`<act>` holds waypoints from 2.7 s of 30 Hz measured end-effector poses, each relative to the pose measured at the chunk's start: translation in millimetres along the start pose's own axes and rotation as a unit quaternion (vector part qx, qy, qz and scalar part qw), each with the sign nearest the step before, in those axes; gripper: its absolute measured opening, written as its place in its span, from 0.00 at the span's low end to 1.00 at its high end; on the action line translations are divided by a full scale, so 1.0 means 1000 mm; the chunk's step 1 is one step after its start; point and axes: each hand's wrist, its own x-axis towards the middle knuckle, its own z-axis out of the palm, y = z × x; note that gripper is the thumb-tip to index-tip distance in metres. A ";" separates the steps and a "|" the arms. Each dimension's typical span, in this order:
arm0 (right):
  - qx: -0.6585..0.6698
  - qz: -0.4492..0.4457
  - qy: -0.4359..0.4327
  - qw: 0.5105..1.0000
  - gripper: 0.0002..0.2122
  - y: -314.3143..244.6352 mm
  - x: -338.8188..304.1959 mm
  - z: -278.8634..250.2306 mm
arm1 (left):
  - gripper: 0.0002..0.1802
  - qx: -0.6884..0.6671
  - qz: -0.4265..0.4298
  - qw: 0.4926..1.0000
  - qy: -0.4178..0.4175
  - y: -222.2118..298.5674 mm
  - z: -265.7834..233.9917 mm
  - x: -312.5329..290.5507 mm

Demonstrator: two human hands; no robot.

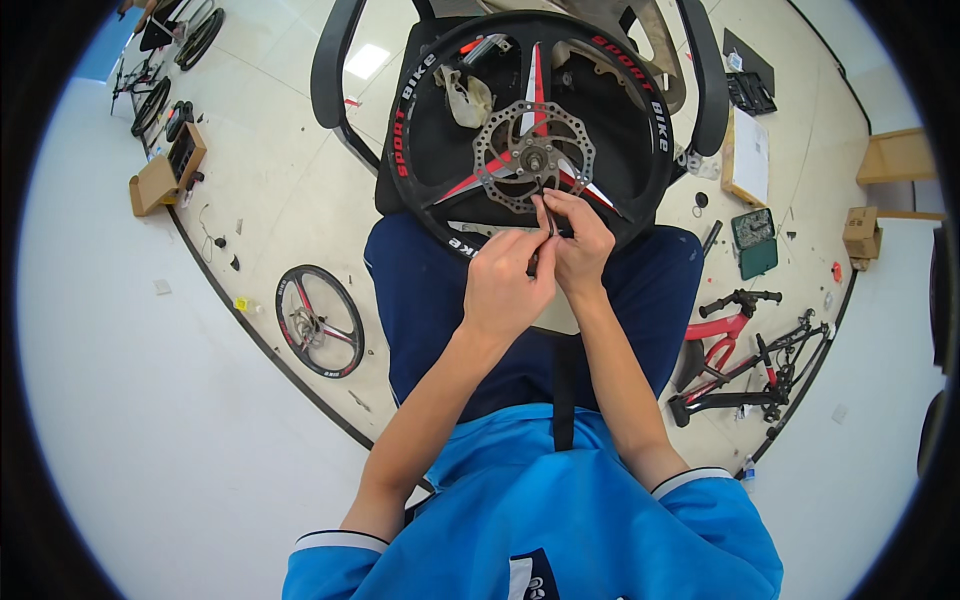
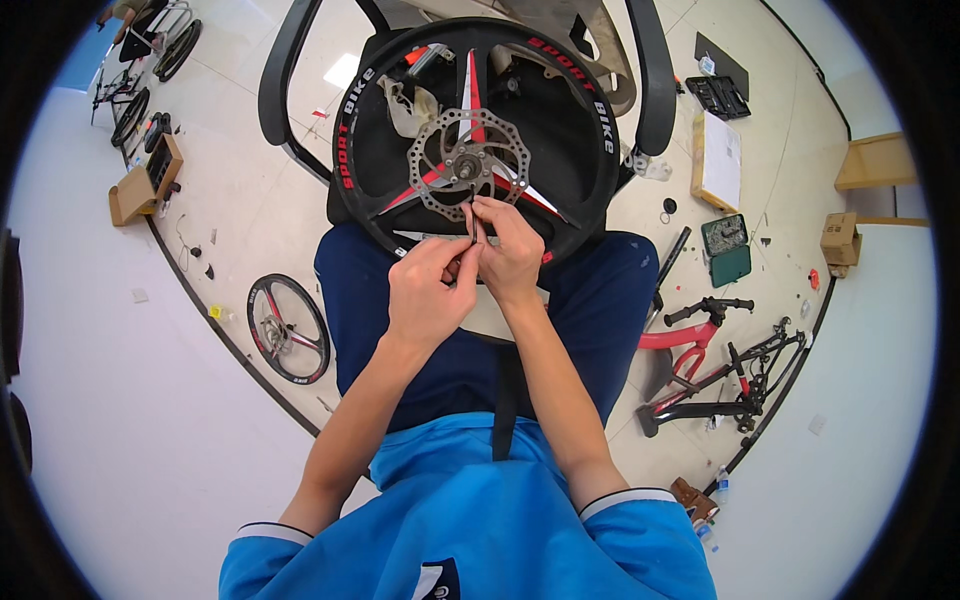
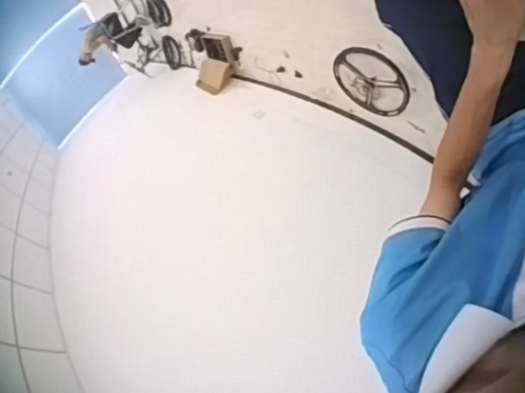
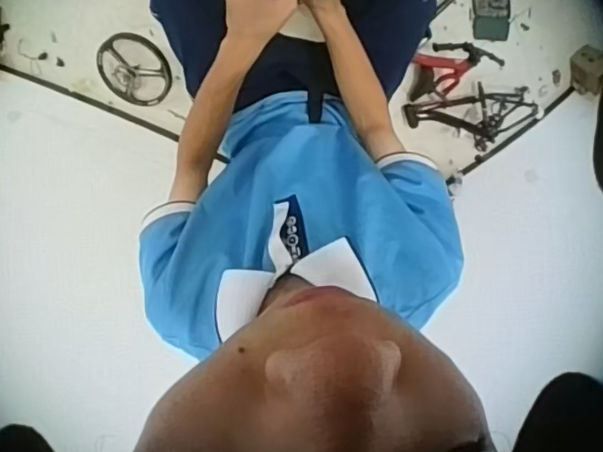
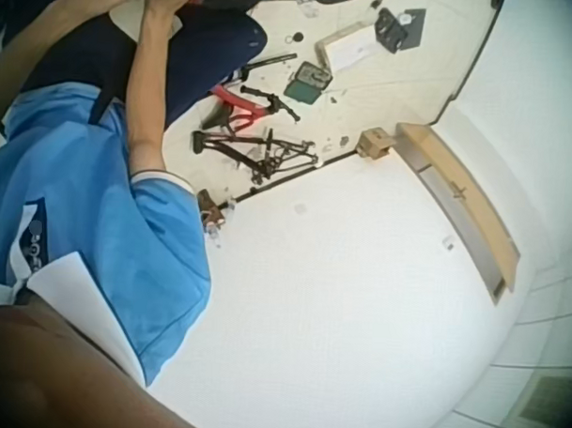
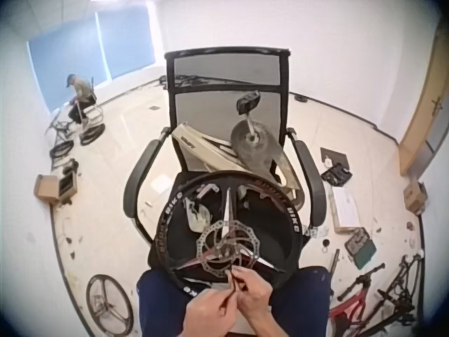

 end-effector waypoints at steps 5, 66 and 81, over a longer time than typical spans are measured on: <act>-0.022 -0.022 -0.013 0.999 0.10 -0.005 0.012 0.000 | 0.07 0.004 0.050 0.999 -0.005 -0.001 -0.007 0.014; -0.021 -0.078 -0.051 0.995 0.10 -0.006 0.015 0.020 | 0.12 -0.006 0.039 0.998 0.039 -0.021 -0.026 0.013; -0.033 -0.057 -0.016 0.998 0.08 -0.003 0.018 0.024 | 0.12 0.134 0.309 0.905 -0.258 -0.026 -0.078 0.106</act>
